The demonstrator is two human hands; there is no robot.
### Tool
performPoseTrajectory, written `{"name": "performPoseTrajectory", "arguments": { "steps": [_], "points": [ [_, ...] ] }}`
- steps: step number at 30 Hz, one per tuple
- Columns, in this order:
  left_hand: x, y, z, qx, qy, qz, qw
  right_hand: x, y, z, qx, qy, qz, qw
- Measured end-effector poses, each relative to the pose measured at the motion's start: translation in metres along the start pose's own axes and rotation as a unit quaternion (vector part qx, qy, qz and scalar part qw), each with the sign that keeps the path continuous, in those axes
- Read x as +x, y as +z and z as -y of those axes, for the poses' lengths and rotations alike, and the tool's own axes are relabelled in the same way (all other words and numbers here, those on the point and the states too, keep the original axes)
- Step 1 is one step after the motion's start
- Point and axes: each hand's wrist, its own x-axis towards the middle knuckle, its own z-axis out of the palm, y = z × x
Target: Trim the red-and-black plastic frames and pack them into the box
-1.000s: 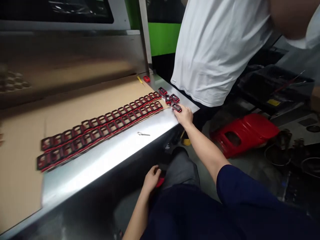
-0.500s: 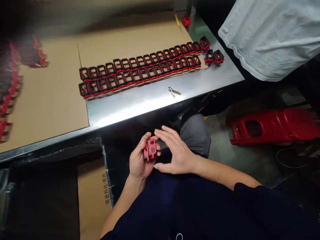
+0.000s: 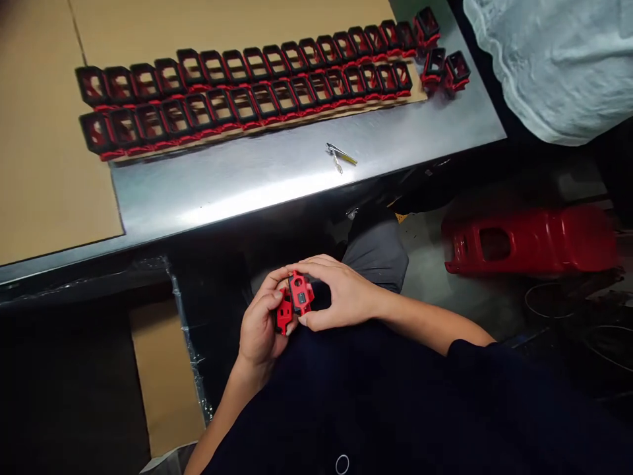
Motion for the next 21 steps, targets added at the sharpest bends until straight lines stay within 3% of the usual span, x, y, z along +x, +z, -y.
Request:
{"name": "performPoseTrajectory", "arguments": {
  "steps": [6,11,16,21],
  "points": [
    [-0.002,0.01,0.013,0.064,-0.011,0.046,0.997,-0.015,-0.01,-0.017,0.049,0.013,-0.03,0.998],
    [-0.001,0.008,0.02,0.164,0.025,0.097,0.981,-0.028,-0.019,-0.028,0.145,0.009,-0.022,0.989],
    [-0.002,0.004,0.023,0.22,0.035,0.09,0.971,-0.034,-0.018,-0.033,0.257,0.029,0.003,0.966],
    [-0.006,-0.005,0.026,0.261,0.056,0.118,0.956,-0.035,-0.013,-0.033,0.221,0.022,0.002,0.975]
  ]
}}
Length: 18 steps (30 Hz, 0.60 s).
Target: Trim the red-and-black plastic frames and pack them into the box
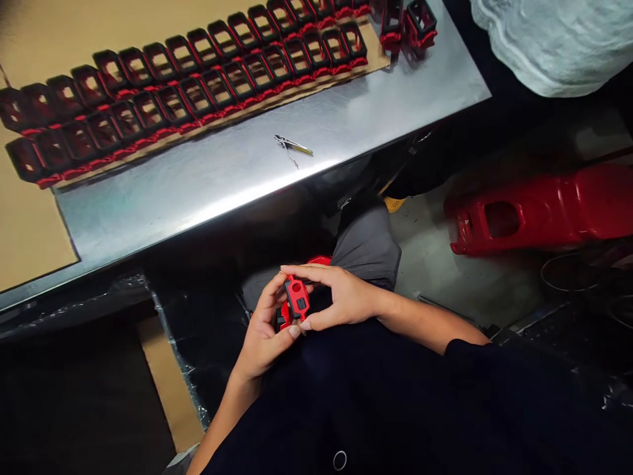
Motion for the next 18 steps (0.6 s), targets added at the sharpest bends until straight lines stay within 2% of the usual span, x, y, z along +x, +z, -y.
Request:
{"name": "performPoseTrajectory", "arguments": {
  "steps": [4,8,10,12,14,18],
  "points": [
    [-0.002,-0.005,0.007,0.04,0.051,0.004,0.998,0.001,0.005,0.0,-0.098,-0.01,-0.01,0.995],
    [-0.003,-0.004,0.008,0.056,0.061,-0.031,0.996,0.002,0.007,0.002,-0.152,-0.034,-0.01,0.988],
    [-0.004,-0.003,0.006,0.062,0.071,-0.049,0.994,0.003,0.006,0.004,-0.146,-0.032,-0.015,0.989],
    [-0.006,-0.003,0.004,0.079,0.083,-0.066,0.991,0.004,0.004,0.005,-0.091,-0.004,-0.028,0.995],
    [-0.009,-0.003,0.002,0.108,0.096,-0.087,0.986,0.005,0.001,0.005,0.002,0.053,-0.047,0.997],
    [-0.012,-0.006,0.002,0.184,0.127,-0.09,0.97,0.006,0.003,-0.001,0.173,0.178,-0.033,0.968]
  ]
}}
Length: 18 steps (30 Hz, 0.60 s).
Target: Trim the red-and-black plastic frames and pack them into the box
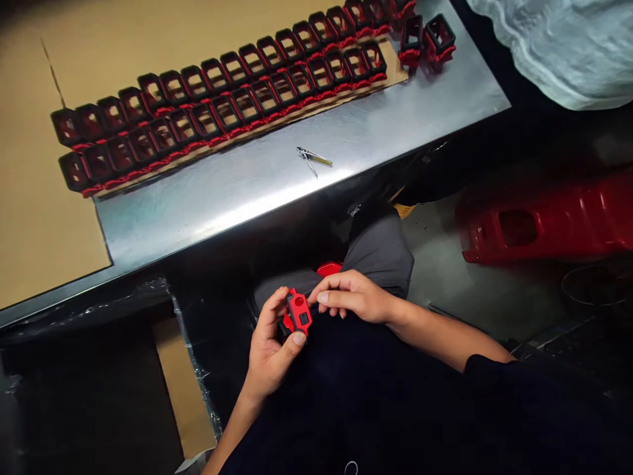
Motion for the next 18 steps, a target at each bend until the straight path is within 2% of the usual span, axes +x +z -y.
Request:
{"name": "performPoseTrajectory", "arguments": {
  "steps": [2,5,8,12,15,18],
  "points": [
    [0.0,-0.001,0.002,0.037,0.013,0.015,0.999,0.002,0.004,-0.004,0.044,0.028,0.016,0.999],
    [0.0,-0.002,0.004,0.074,0.024,0.039,0.996,0.005,0.013,-0.008,0.087,0.027,0.009,0.996],
    [0.0,0.0,0.005,0.056,-0.02,0.045,0.997,0.006,0.017,-0.01,0.082,0.004,-0.007,0.997],
    [0.003,0.002,-0.002,-0.011,-0.16,-0.006,0.987,0.005,0.015,-0.011,-0.035,-0.085,-0.061,0.994],
    [0.007,0.004,-0.011,-0.028,-0.207,-0.004,0.978,0.004,0.013,-0.012,-0.142,-0.18,-0.085,0.97],
    [0.011,0.007,-0.02,-0.041,-0.236,0.005,0.971,0.004,0.011,-0.014,-0.194,-0.238,-0.078,0.949]
  ]
}}
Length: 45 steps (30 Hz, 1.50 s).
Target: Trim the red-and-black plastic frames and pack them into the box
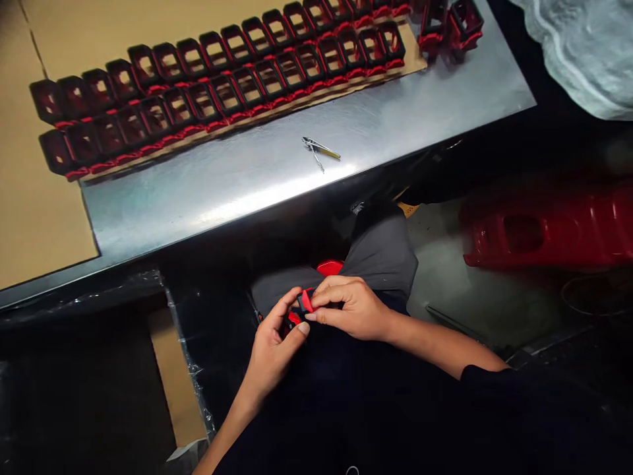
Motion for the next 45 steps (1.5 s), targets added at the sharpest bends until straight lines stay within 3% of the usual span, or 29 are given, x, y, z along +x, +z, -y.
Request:
{"name": "performPoseTrajectory", "arguments": {
  "steps": [8,12,14,16,20,28,33,40,42,45],
  "points": [
    [0.004,0.01,-0.003,-0.041,-0.018,-0.038,0.998,0.001,-0.002,-0.007,-0.106,-0.095,0.007,0.99],
    [0.005,0.013,0.009,0.036,0.075,-0.105,0.991,0.002,-0.004,-0.005,-0.149,-0.112,-0.001,0.983],
    [0.004,0.013,0.014,0.09,0.155,-0.125,0.976,0.002,-0.005,-0.002,-0.097,-0.061,-0.012,0.993],
    [0.004,0.011,0.017,0.135,0.22,-0.132,0.957,0.002,-0.006,0.002,-0.012,0.032,-0.016,0.999],
    [0.004,0.009,0.018,0.195,0.286,-0.13,0.929,0.002,-0.005,0.008,0.122,0.175,-0.01,0.977],
    [0.008,0.007,0.025,0.252,0.388,-0.125,0.878,0.002,0.0,0.009,0.236,0.232,0.028,0.943],
    [0.009,0.005,0.028,0.245,0.414,-0.117,0.869,0.002,0.006,0.002,0.291,0.292,0.025,0.911],
    [0.005,0.008,0.024,0.18,0.411,-0.121,0.885,-0.001,0.015,-0.015,0.523,0.361,0.041,0.771],
    [0.005,0.006,0.022,0.199,0.413,-0.116,0.881,-0.002,0.015,-0.019,0.531,0.354,0.047,0.768],
    [0.008,-0.001,0.021,0.252,0.436,-0.094,0.859,-0.002,0.011,-0.022,0.49,0.323,0.047,0.808]
  ]
}}
